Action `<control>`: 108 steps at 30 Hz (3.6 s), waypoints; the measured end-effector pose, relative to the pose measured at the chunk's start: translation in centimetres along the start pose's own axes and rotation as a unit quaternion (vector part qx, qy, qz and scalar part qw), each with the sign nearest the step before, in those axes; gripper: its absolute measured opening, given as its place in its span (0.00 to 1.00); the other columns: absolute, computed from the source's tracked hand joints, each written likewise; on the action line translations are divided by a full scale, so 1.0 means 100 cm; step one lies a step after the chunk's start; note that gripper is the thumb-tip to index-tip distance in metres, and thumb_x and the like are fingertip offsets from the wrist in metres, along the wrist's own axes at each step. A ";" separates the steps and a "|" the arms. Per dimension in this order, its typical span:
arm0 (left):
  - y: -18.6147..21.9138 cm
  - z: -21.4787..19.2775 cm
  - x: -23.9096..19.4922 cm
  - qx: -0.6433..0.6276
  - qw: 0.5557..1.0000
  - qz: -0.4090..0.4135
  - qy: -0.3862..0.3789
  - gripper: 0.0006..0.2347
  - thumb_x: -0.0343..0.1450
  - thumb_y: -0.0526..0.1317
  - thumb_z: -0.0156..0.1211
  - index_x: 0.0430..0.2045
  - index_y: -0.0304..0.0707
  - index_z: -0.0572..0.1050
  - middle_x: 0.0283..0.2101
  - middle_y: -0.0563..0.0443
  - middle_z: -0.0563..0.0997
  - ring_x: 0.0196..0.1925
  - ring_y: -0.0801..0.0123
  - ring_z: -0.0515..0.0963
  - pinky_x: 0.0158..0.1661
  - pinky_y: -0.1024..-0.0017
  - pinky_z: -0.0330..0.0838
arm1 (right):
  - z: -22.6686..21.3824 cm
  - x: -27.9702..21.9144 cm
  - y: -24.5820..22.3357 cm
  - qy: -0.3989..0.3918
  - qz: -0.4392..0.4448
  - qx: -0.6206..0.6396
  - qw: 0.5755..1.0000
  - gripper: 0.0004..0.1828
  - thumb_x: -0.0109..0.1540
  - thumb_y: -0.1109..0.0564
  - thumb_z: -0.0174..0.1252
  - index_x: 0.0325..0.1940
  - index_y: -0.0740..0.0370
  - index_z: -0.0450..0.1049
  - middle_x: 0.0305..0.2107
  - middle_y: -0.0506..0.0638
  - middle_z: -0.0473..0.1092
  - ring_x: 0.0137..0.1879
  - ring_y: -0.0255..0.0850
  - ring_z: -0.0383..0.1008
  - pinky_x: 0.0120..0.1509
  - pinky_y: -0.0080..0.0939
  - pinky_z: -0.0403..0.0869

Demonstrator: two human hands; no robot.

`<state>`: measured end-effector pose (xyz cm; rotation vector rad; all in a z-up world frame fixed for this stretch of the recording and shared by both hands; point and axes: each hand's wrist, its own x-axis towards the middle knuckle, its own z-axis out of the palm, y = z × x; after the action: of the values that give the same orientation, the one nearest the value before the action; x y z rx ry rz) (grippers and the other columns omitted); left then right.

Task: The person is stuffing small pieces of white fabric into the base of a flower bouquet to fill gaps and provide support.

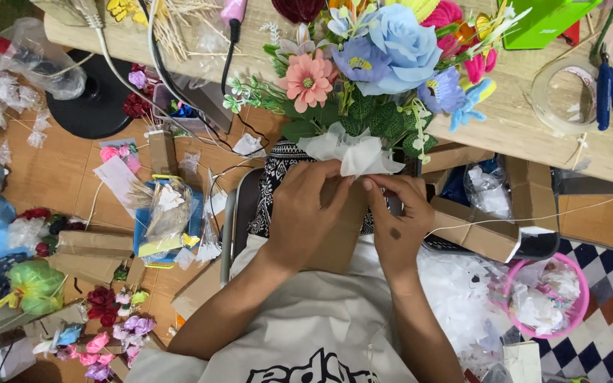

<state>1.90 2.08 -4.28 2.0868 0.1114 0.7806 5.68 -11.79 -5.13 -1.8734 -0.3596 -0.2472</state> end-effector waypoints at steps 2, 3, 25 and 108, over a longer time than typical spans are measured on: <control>-0.003 0.007 -0.002 0.085 0.993 0.072 0.041 0.09 0.65 0.31 0.75 0.34 0.36 0.78 0.28 0.49 0.83 0.33 0.62 0.82 0.39 0.65 0.81 | 0.004 -0.001 0.003 0.028 -0.029 -0.042 0.998 0.02 0.64 0.62 0.69 0.40 0.60 0.83 0.29 0.50 0.76 0.38 0.38 0.68 0.47 0.38 0.65; -0.003 0.007 0.000 0.086 0.993 0.070 0.040 0.09 0.65 0.31 0.75 0.34 0.36 0.78 0.28 0.49 0.83 0.33 0.62 0.82 0.39 0.65 0.81 | 0.004 -0.001 0.004 0.027 -0.027 -0.042 0.998 0.02 0.64 0.62 0.69 0.40 0.60 0.83 0.29 0.50 0.76 0.38 0.38 0.68 0.47 0.38 0.65; -0.005 0.000 -0.013 -0.135 0.949 -0.286 -0.010 0.20 0.67 0.42 0.71 0.44 0.34 0.65 0.41 0.39 0.69 0.43 0.50 0.76 0.42 0.55 0.71 | 0.006 0.004 -0.006 0.010 0.001 -0.017 1.000 0.03 0.63 0.61 0.71 0.38 0.58 0.82 0.25 0.48 0.73 0.37 0.36 0.64 0.49 0.39 0.61; -0.026 0.008 -0.011 -0.395 0.890 -0.198 -0.110 0.25 0.68 0.32 0.66 0.62 0.29 0.71 0.60 0.33 0.77 0.59 0.60 0.71 0.58 0.50 0.71 | -0.006 -0.001 -0.038 0.058 -0.285 -0.104 0.951 0.03 0.60 0.63 0.69 0.35 0.58 0.80 0.23 0.42 0.63 0.23 0.39 0.67 0.31 0.35 0.71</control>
<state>2.03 2.70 -7.19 1.2912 0.0719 0.2548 4.20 -11.22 -1.59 -1.9121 -0.8178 -0.8089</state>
